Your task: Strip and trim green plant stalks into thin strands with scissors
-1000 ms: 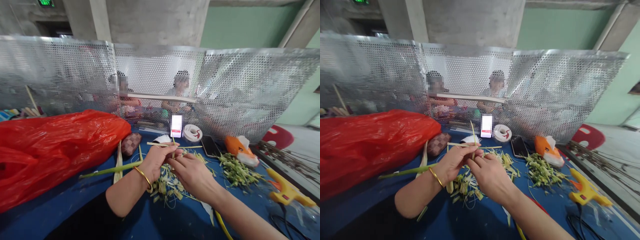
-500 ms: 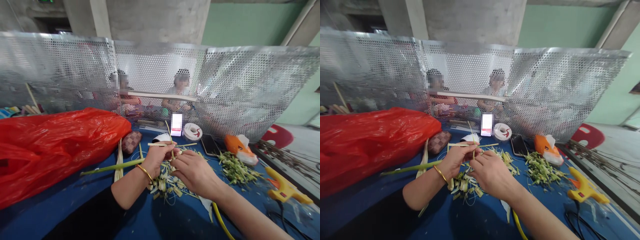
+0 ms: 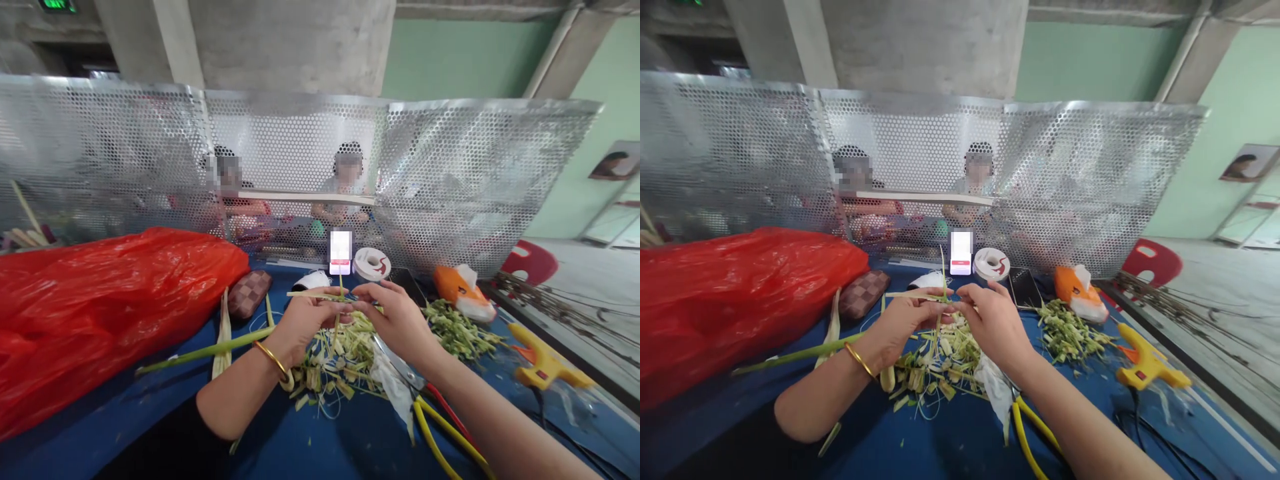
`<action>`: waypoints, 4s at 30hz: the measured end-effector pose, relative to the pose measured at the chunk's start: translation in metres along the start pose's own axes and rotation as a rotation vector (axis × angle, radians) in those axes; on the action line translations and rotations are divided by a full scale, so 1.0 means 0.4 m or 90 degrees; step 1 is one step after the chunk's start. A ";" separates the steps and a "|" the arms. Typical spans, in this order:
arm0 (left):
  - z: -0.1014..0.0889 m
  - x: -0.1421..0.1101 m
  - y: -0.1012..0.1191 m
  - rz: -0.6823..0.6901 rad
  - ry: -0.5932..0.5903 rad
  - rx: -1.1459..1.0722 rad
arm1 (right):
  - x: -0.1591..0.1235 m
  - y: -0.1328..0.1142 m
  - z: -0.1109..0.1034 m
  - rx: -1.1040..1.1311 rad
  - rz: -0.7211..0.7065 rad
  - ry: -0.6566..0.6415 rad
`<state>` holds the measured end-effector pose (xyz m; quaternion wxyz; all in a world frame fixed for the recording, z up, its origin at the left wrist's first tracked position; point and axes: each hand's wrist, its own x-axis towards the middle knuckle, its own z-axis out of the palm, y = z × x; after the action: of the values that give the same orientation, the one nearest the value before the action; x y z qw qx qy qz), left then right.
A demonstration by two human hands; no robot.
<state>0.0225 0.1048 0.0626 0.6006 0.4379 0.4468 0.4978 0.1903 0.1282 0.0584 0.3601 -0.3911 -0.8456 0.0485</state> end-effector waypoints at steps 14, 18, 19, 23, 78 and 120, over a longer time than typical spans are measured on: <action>-0.130 -0.008 0.120 -0.034 -0.128 0.206 | 0.016 0.023 -0.080 -0.185 -0.127 0.058; -0.101 -0.012 0.097 0.016 -0.130 0.276 | 0.012 -0.004 -0.064 -0.185 -0.158 0.013; -0.088 -0.011 0.084 0.004 -0.150 0.275 | 0.011 -0.010 -0.057 -0.192 -0.170 0.003; -0.043 -0.007 0.030 -0.035 -0.153 0.195 | 0.009 -0.020 -0.035 -0.213 -0.210 -0.018; -0.013 0.001 0.003 -0.122 0.041 -0.289 | -0.056 -0.053 0.081 -0.276 -0.424 0.057; -0.031 0.003 0.019 -0.156 0.022 -0.234 | -0.005 0.035 0.044 0.186 0.037 0.002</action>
<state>0.0091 0.1080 0.0672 0.7186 0.2551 0.4085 0.5016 0.1885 0.1399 0.0394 0.4128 -0.3589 -0.8174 0.1808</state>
